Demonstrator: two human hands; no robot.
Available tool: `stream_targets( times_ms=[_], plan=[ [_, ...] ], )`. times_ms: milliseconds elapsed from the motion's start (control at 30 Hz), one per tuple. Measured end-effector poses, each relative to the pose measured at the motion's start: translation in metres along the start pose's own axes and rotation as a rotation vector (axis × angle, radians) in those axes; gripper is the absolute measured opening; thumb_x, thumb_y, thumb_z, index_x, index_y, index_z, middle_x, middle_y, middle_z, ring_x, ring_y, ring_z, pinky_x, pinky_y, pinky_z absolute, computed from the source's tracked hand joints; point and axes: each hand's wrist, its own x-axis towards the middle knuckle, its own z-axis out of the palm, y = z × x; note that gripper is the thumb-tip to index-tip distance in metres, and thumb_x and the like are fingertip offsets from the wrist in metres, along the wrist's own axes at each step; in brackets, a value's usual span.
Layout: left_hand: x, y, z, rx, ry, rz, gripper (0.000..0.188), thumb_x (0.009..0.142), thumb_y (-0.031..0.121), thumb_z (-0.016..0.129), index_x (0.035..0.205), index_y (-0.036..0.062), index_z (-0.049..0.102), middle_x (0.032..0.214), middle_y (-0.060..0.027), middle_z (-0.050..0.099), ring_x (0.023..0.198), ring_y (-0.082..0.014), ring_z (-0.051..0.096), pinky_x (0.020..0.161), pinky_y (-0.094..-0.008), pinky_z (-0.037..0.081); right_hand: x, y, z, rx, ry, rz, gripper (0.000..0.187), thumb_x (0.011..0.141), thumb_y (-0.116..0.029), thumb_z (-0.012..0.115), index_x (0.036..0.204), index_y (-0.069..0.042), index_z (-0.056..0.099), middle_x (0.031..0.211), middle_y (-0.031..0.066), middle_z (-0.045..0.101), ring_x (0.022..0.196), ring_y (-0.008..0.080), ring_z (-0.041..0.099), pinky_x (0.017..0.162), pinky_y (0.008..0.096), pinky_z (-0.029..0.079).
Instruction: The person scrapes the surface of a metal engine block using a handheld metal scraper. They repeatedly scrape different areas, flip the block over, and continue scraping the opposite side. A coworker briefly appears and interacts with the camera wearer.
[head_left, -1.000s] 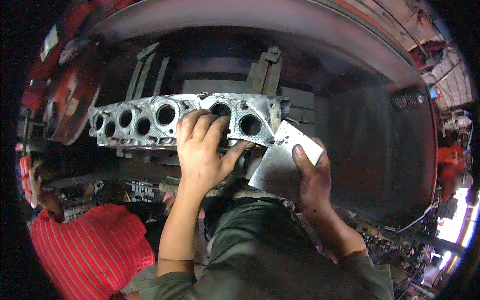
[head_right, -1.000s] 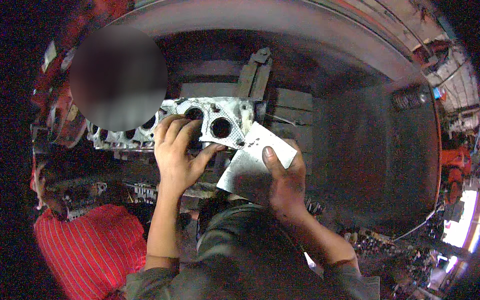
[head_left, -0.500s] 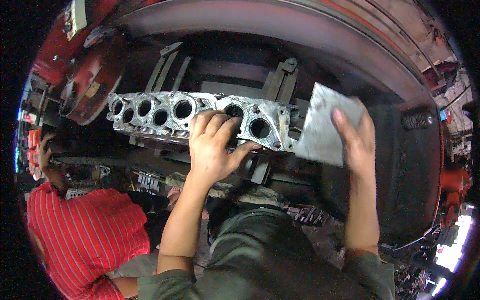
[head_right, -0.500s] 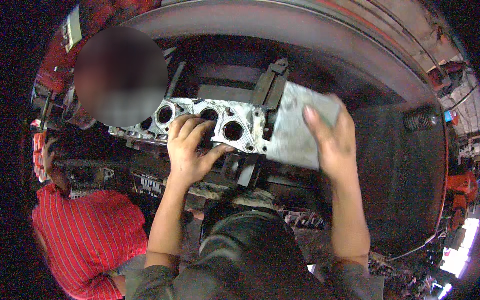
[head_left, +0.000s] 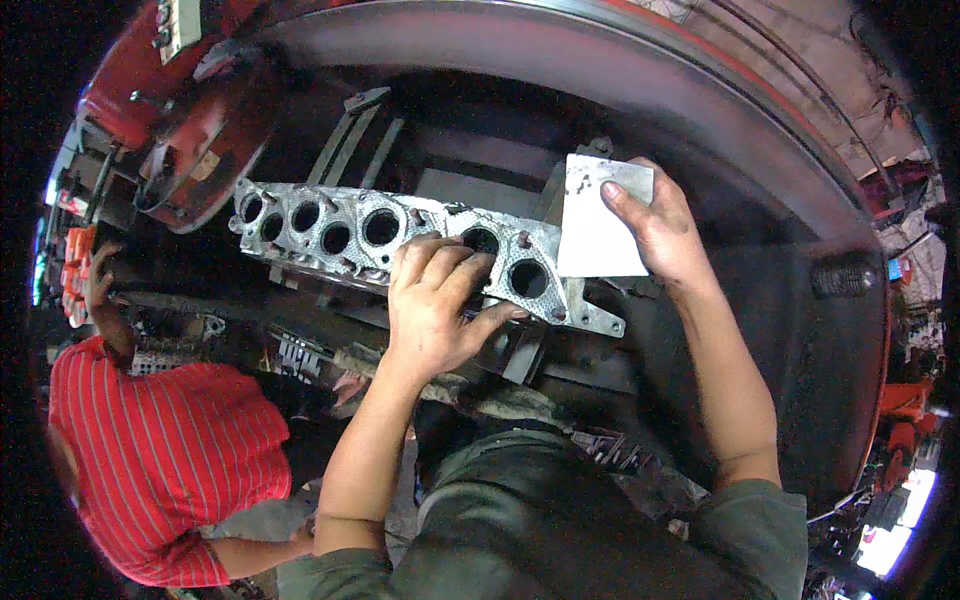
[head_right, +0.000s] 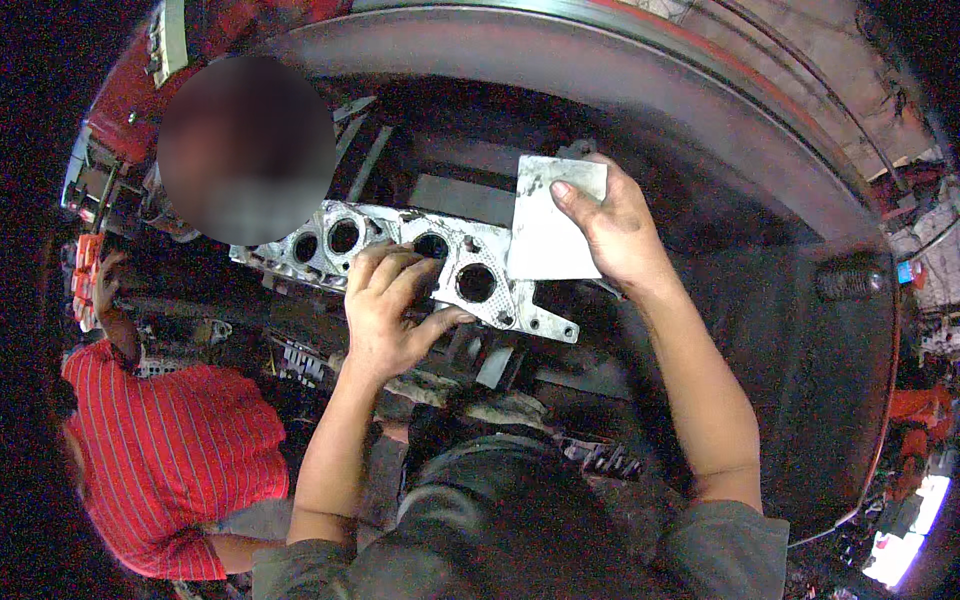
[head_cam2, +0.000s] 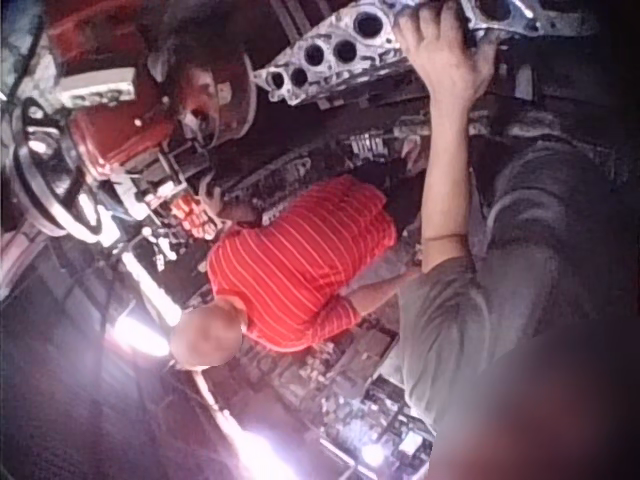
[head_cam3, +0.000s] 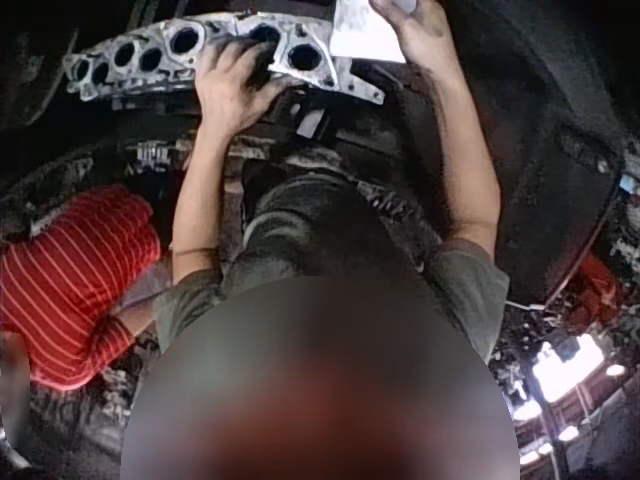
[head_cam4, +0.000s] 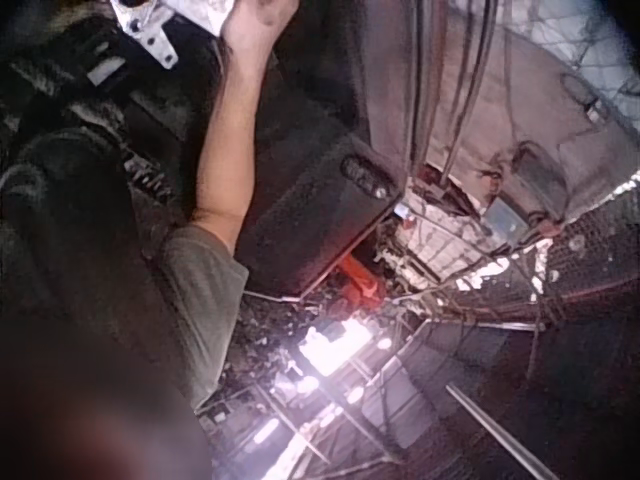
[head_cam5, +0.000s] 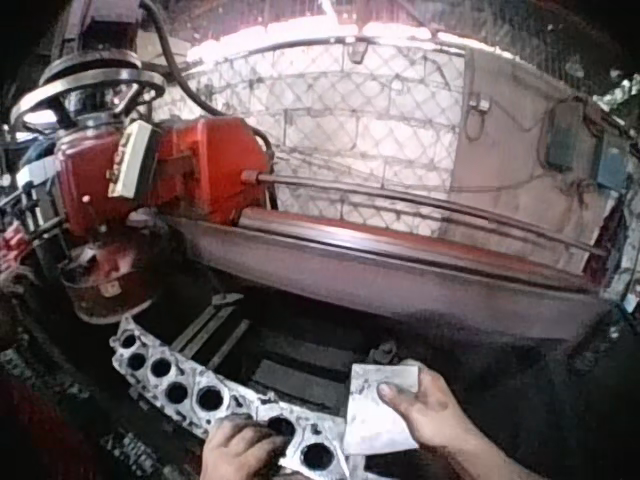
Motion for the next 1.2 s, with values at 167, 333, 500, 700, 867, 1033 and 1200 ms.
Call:
stream_targets(
  times_ms=[167, 333, 500, 700, 867, 1033, 1200],
  plan=[
    [-0.001, 0.002, 0.001, 0.002, 0.012, -0.025, 0.057, 0.063, 0.041, 0.09, 0.106, 0.0065, 0.074, 0.104, -0.009, 0.068, 0.106, -0.0311, 0.059, 0.092, -0.046, 0.046, -0.006, 0.006, 0.012, 0.029, 0.002, -0.02, 0.022, 0.097, -0.015, 0.067, 0.109, 0.002, 0.064, 0.095, 0.0115, 0.072, 0.086, 0.0198, 0.067, 0.079, 0.0357, 0.053],
    [0.0, 0.003, 0.0, 0.004, 0.008, -0.028, 0.057, 0.063, 0.04, 0.09, 0.106, 0.0057, 0.074, 0.104, -0.0099, 0.068, 0.106, -0.0315, 0.059, 0.091, -0.0459, 0.046, 0.001, 0.009, 0.024, 0.083, 0.047, 0.033, 0.019, 0.098, -0.016, 0.065, 0.103, 0.002, 0.066, 0.092, 0.0116, 0.072, 0.082, 0.0196, 0.067, 0.077, 0.0353, 0.054],
    [0.001, 0.005, -0.003, 0.012, -0.009, -0.034, 0.058, 0.063, 0.039, 0.09, 0.106, 0.0044, 0.073, 0.105, -0.0107, 0.068, 0.107, -0.0323, 0.059, 0.091, -0.0459, 0.046, 0.022, 0.01, 0.036, 0.163, -0.068, 0.009, 0.023, 0.099, -0.02, 0.065, 0.109, 0.001, 0.064, 0.096, 0.012, 0.072, 0.083, 0.0192, 0.068, 0.076, 0.0346, 0.054],
    [0.001, 0.003, -0.003, 0.011, -0.041, -0.03, 0.06, 0.062, 0.039, 0.09, 0.108, 0.005, 0.072, 0.109, -0.0138, 0.066, 0.11, -0.0352, 0.059, 0.095, -0.0482, 0.048, 0.052, 0.017, 0.04, 0.161, -0.28, 0.013, 0.028, 0.098, -0.026, 0.068, 0.11, -0.001, 0.064, 0.095, 0.0085, 0.071, 0.083, 0.0165, 0.067, 0.077, 0.0329, 0.054],
    [-0.001, -0.002, -0.001, 0.03, -0.016, -0.002, 0.062, 0.062, 0.041, 0.089, 0.11, 0.0065, 0.072, 0.107, -0.0117, 0.065, 0.11, -0.0344, 0.06, 0.094, -0.0475, 0.049, 0.069, 0.027, 0.044, 0.195, -0.355, -0.12, 0.033, 0.095, -0.033, 0.072, 0.107, -0.002, 0.066, 0.094, 0.0053, 0.07, 0.084, 0.0146, 0.065, 0.078, 0.0315, 0.052],
    [0.0, -0.004, 0.001, 0.039, -0.001, 0.023, 0.062, 0.063, 0.044, 0.088, 0.111, 0.0074, 0.071, 0.108, -0.0116, 0.065, 0.109, -0.0347, 0.059, 0.093, -0.0479, 0.05, 0.071, 0.036, 0.044, 0.312, -0.405, -0.074, 0.033, 0.095, -0.032, 0.072, 0.106, -0.002, 0.066, 0.095, 0.0064, 0.071, 0.086, 0.0157, 0.066, 0.081, 0.0326, 0.052],
    [-0.006, -0.005, 0.003, 0.022, -0.018, 0.008, 0.063, 0.063, 0.045, 0.089, 0.11, 0.0056, 0.071, 0.109, -0.0114, 0.066, 0.109, -0.0345, 0.059, 0.094, -0.047, 0.05, 0.07, 0.036, 0.039, 0.098, -0.364, -0.033, 0.037, 0.095, -0.032, 0.071, 0.115, -0.001, 0.067, 0.105, 0.0071, 0.072, 0.092, 0.0159, 0.065, 0.086, 0.0318, 0.051]
  ],
)
